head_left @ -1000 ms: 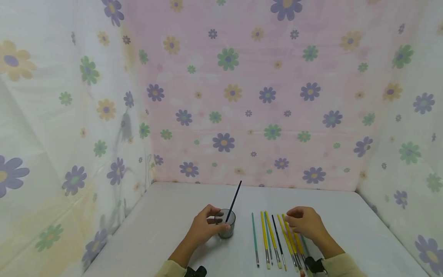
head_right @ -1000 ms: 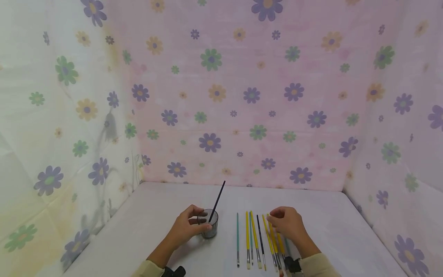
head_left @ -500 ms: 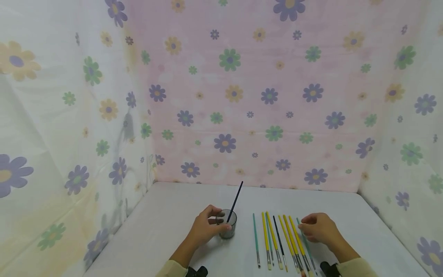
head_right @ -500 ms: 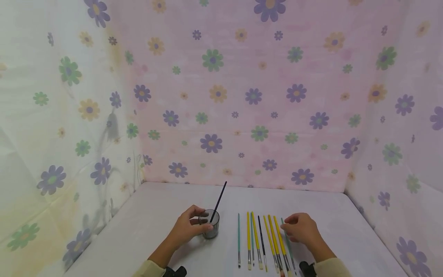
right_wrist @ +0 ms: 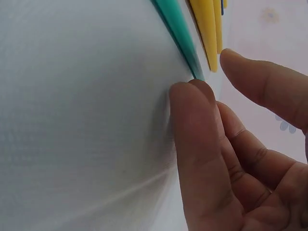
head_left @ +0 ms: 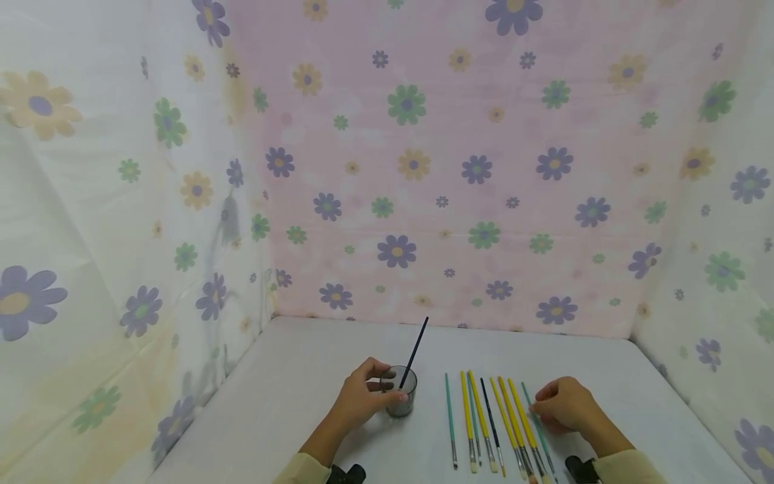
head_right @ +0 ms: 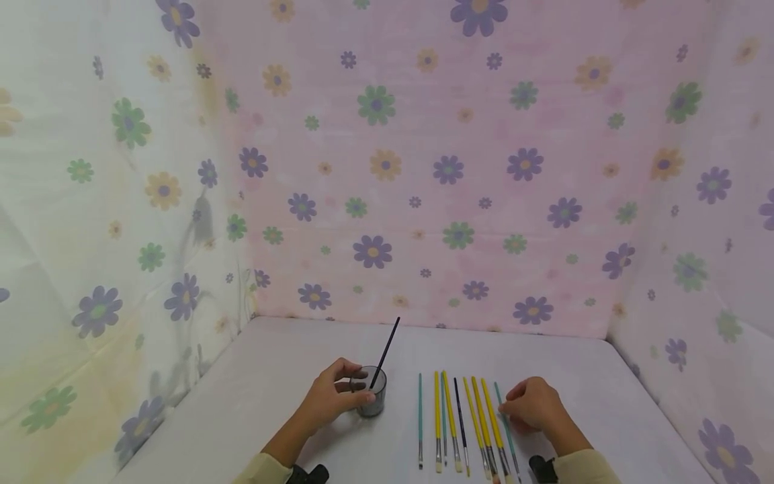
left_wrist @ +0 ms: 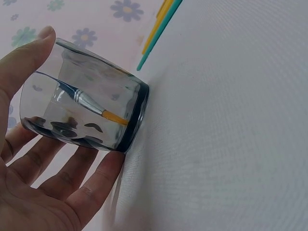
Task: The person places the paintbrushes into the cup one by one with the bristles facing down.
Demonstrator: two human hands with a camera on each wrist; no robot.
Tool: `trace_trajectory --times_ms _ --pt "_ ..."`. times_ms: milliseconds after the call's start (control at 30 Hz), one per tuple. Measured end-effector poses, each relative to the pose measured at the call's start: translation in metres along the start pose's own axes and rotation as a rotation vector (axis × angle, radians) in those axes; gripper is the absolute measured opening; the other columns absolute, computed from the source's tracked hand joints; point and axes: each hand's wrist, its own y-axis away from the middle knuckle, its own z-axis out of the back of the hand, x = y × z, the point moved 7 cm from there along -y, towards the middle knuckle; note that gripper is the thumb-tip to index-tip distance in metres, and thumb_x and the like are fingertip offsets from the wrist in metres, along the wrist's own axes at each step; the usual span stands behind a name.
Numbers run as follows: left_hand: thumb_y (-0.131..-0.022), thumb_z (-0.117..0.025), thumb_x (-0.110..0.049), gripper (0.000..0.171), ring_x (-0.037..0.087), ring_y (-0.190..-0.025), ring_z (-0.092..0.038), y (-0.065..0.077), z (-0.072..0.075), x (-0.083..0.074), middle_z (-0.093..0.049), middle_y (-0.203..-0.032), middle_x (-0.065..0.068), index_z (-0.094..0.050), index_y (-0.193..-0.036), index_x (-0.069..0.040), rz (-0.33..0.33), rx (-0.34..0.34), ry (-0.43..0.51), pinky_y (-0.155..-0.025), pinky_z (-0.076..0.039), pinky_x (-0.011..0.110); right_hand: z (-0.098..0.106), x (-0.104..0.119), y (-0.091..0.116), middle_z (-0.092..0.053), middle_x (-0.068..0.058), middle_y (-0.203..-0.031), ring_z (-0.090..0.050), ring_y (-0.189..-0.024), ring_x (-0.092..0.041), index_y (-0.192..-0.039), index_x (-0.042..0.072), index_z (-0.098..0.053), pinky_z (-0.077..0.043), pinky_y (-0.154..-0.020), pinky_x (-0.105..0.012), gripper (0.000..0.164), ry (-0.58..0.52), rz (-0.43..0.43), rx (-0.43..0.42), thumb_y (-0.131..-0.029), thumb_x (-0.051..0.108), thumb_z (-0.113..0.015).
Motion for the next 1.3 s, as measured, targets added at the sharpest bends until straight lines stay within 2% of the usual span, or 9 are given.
trace_trajectory --times_ms 133,333,600,1033,1300 --pt "-0.078 -0.091 -0.041 0.065 0.028 -0.118 -0.069 0.0 -0.002 0.0 -0.065 -0.131 0.003 -0.059 -0.127 -0.014 0.007 0.013 0.01 -0.095 -0.058 0.047 -0.002 -0.004 -0.001 -0.066 -0.013 -0.087 -0.065 -0.072 -0.02 -0.1 -0.002 -0.068 -0.059 -0.06 -0.032 0.035 0.022 -0.008 0.002 -0.08 0.018 -0.089" --pt "-0.076 -0.092 -0.04 0.068 0.026 -0.115 -0.069 0.007 0.0 0.002 -0.067 -0.131 0.004 -0.059 -0.128 -0.011 0.02 -0.001 0.008 -0.094 -0.059 0.048 -0.01 -0.001 0.003 -0.067 -0.012 -0.085 -0.066 -0.07 -0.02 -0.096 -0.001 -0.069 -0.059 -0.058 -0.033 0.035 0.034 0.05 0.015 -0.076 0.017 -0.091" --pt "-0.076 -0.093 -0.041 0.072 0.027 -0.117 -0.069 0.009 0.0 0.004 -0.067 -0.133 0.007 -0.058 -0.131 -0.011 0.01 0.008 0.05 -0.095 -0.058 0.049 -0.013 0.003 0.008 -0.068 -0.009 -0.083 -0.066 -0.068 -0.018 -0.092 0.0 -0.067 -0.058 -0.057 -0.03 0.035 0.079 0.028 0.002 -0.073 0.015 -0.093" --pt "-0.074 -0.092 -0.047 0.075 0.025 -0.116 -0.069 0.005 0.0 0.005 -0.068 -0.13 0.002 -0.059 -0.131 -0.011 0.005 0.008 0.022 -0.093 -0.059 0.047 -0.013 0.0 0.005 -0.069 -0.011 -0.081 -0.068 -0.067 -0.019 -0.091 -0.001 -0.068 -0.06 -0.058 -0.031 0.029 0.041 0.015 0.008 -0.074 0.01 -0.09" --pt "-0.074 -0.093 -0.045 0.074 0.026 -0.116 -0.07 0.006 0.001 0.003 -0.067 -0.13 0.002 -0.059 -0.13 -0.011 -0.001 0.002 0.014 -0.093 -0.059 0.047 -0.011 -0.011 -0.006 -0.071 -0.011 -0.086 -0.068 -0.072 -0.02 -0.096 0.0 -0.071 -0.06 -0.062 -0.033 0.029 -0.014 -0.048 0.038 -0.075 0.013 -0.086"
